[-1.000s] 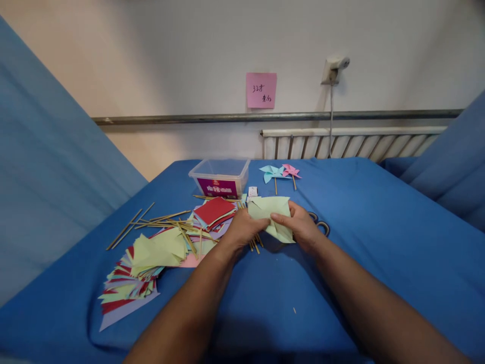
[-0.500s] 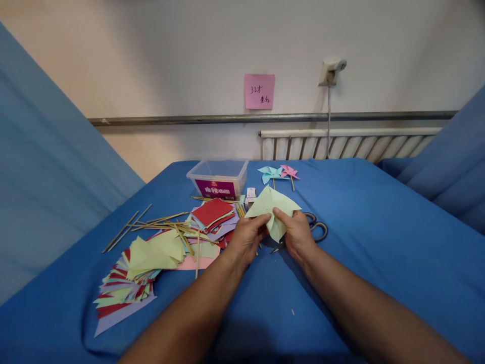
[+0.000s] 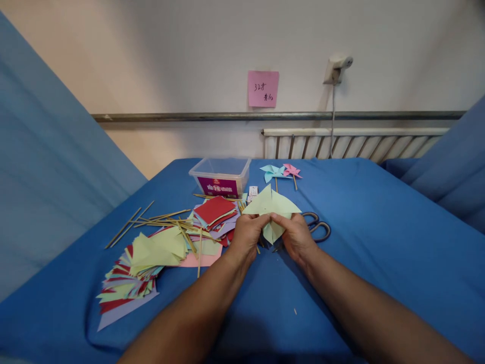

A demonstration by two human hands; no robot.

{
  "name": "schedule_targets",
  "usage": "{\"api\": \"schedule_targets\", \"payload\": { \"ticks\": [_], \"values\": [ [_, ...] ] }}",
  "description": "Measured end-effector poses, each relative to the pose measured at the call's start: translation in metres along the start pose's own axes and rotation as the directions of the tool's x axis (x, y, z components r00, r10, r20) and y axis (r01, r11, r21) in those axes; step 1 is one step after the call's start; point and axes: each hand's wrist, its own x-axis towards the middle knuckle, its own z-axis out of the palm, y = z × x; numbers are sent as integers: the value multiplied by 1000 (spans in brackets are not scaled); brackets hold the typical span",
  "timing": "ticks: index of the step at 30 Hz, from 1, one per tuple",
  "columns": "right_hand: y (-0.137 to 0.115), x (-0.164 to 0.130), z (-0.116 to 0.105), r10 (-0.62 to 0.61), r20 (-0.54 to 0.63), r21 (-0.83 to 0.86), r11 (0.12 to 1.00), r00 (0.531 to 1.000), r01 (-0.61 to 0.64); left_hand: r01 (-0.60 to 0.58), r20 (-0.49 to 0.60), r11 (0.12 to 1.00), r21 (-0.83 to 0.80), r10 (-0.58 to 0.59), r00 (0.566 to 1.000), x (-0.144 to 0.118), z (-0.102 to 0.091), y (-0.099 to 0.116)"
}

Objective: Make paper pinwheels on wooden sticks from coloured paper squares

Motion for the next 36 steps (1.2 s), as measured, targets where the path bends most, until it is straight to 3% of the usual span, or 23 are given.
{"api": "schedule_targets", "payload": {
  "ticks": [5,10,12,15,19,24,27,31,36],
  "values": [
    [2,1,-1,-9,-53,15,1000,999,10,26,-34,995,94,-23,999,1,-2,-1],
    [-1,4,-5,16,-52,-8,1000,998,-16,52,8,999,-9,-52,999,3,-3,1],
    [-2,5,-8,-30,-78,-86,996,997,23,35,25,996,-80,-33,999,5,-5,5],
    [-5,6,-11,-205,-86,-271,947,975,175,3,27,984,-178,2,1000,9,-8,14],
    [-7,1,-10,-379,98,-416,824,920,384,15,-7,976,-219,-17,1000,11,-13,25],
    [-10,-8,-8,-335,415,-575,624,846,529,-25,8,979,-201,27,1000,10,-16,29],
    [-13,-10,-8,-323,468,-625,537,823,566,-38,15,981,-189,41,999,9,-15,28],
    [-14,-8,-7,-307,405,-625,595,862,505,-15,21,986,-168,18,1000,7,-12,28],
    [-10,-4,-7,-277,230,-600,714,933,360,-9,13,991,-135,11,1000,4,-7,22]
  ]
}}
